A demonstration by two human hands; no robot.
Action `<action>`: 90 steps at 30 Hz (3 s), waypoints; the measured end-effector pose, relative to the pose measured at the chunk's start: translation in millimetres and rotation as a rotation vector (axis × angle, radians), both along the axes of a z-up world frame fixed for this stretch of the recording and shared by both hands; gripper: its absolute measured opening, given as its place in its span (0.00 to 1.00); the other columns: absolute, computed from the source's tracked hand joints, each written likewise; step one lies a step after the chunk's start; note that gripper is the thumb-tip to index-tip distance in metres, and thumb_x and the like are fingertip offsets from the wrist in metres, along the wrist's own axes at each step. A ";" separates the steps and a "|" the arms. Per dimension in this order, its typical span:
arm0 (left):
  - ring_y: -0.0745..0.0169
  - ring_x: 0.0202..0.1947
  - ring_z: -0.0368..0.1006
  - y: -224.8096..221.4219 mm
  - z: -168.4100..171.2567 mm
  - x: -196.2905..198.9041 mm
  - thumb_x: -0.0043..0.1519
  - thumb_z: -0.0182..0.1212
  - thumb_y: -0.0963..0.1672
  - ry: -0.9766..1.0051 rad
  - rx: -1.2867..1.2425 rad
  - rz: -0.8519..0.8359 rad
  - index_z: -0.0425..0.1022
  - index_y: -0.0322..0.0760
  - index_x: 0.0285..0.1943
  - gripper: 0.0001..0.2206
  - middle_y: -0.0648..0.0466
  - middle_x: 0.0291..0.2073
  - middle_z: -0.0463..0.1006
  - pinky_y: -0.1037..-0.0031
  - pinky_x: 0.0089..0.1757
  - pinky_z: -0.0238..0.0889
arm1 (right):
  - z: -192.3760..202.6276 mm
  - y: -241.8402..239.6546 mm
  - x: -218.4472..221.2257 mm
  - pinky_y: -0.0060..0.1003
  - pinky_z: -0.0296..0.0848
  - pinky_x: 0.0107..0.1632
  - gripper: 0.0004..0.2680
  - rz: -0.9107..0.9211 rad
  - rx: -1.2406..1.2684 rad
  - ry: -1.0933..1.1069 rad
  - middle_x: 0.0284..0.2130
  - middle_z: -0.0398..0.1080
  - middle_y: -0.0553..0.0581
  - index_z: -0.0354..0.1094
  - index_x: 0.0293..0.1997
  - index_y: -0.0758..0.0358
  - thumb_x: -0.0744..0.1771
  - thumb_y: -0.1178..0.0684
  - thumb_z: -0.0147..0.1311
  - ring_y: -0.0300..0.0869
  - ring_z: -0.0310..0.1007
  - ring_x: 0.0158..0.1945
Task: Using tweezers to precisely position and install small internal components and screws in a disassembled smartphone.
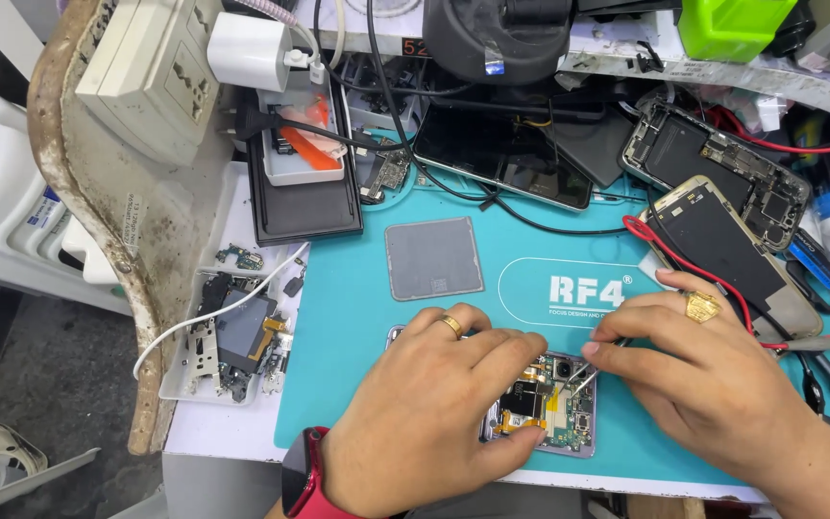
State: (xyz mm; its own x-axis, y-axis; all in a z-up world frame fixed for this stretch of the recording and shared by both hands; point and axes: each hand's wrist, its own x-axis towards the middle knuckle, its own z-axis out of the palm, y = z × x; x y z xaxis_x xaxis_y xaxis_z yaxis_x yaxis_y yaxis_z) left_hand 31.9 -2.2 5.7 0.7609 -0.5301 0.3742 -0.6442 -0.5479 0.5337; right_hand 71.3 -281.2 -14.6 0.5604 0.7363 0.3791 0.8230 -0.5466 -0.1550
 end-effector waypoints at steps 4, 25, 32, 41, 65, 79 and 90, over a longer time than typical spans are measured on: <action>0.45 0.41 0.69 -0.3 1.2 -1.3 0.54 0.66 0.48 -0.014 -0.006 0.001 0.70 0.34 0.52 0.21 0.52 0.41 0.81 0.56 0.40 0.58 | 6.1 8.3 -2.9 0.60 0.63 0.67 0.08 0.025 0.047 -0.015 0.44 0.72 0.50 0.71 0.48 0.51 0.67 0.61 0.53 0.44 0.75 0.42; 0.43 0.45 0.70 2.2 2.2 -1.3 0.55 0.59 0.46 0.026 -0.060 -0.018 0.75 0.36 0.41 0.11 0.47 0.49 0.81 0.55 0.42 0.59 | 9.9 13.8 -2.2 0.59 0.63 0.65 0.10 0.107 -0.027 -0.042 0.43 0.72 0.51 0.70 0.49 0.55 0.69 0.63 0.45 0.43 0.75 0.44; 0.42 0.47 0.70 1.2 2.1 -0.5 0.55 0.59 0.47 0.051 -0.059 -0.024 0.75 0.35 0.43 0.12 0.46 0.51 0.81 0.54 0.43 0.60 | 12.5 13.9 -3.1 0.59 0.63 0.65 0.08 0.117 -0.013 -0.037 0.44 0.72 0.51 0.71 0.49 0.55 0.69 0.62 0.46 0.43 0.75 0.44; 0.42 0.47 0.70 1.0 2.5 -0.5 0.55 0.59 0.47 0.044 -0.056 -0.022 0.75 0.34 0.42 0.13 0.46 0.50 0.81 0.54 0.41 0.60 | 14.3 14.1 -4.0 0.56 0.67 0.61 0.09 0.113 -0.009 -0.071 0.43 0.72 0.51 0.71 0.50 0.55 0.69 0.63 0.47 0.42 0.75 0.43; 0.43 0.53 0.66 8.4 -2.4 -5.8 0.53 0.74 0.52 0.036 0.143 0.055 0.68 0.38 0.63 0.31 0.48 0.58 0.73 0.53 0.50 0.59 | 22.4 -3.7 1.0 0.36 0.76 0.44 0.11 0.022 0.093 0.303 0.43 0.74 0.54 0.71 0.55 0.56 0.67 0.60 0.52 0.44 0.77 0.40; 0.39 0.60 0.65 51.2 -3.1 -28.2 0.61 0.62 0.49 0.034 0.068 0.165 0.71 0.35 0.58 0.20 0.42 0.62 0.71 0.48 0.56 0.58 | 7.9 22.4 -37.3 0.36 0.75 0.35 0.08 0.038 0.106 0.186 0.42 0.74 0.56 0.72 0.50 0.59 0.67 0.57 0.53 0.45 0.76 0.36; 0.42 0.62 0.64 52.3 -4.9 -26.8 0.59 0.61 0.50 0.083 0.067 0.174 0.71 0.37 0.60 0.22 0.45 0.64 0.70 0.49 0.58 0.56 | -5.4 24.7 -41.7 0.40 0.72 0.35 0.04 -0.017 0.180 0.189 0.36 0.73 0.57 0.71 0.41 0.61 0.65 0.60 0.55 0.46 0.71 0.30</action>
State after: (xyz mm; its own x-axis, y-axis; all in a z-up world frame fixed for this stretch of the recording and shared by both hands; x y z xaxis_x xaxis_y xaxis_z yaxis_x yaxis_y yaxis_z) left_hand 5.1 50.2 0.9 0.8699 -0.4097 0.2748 -0.4922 -0.6834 0.5392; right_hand 29.5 -256.5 -20.1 0.6452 0.6567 0.3905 0.7613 -0.5096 -0.4009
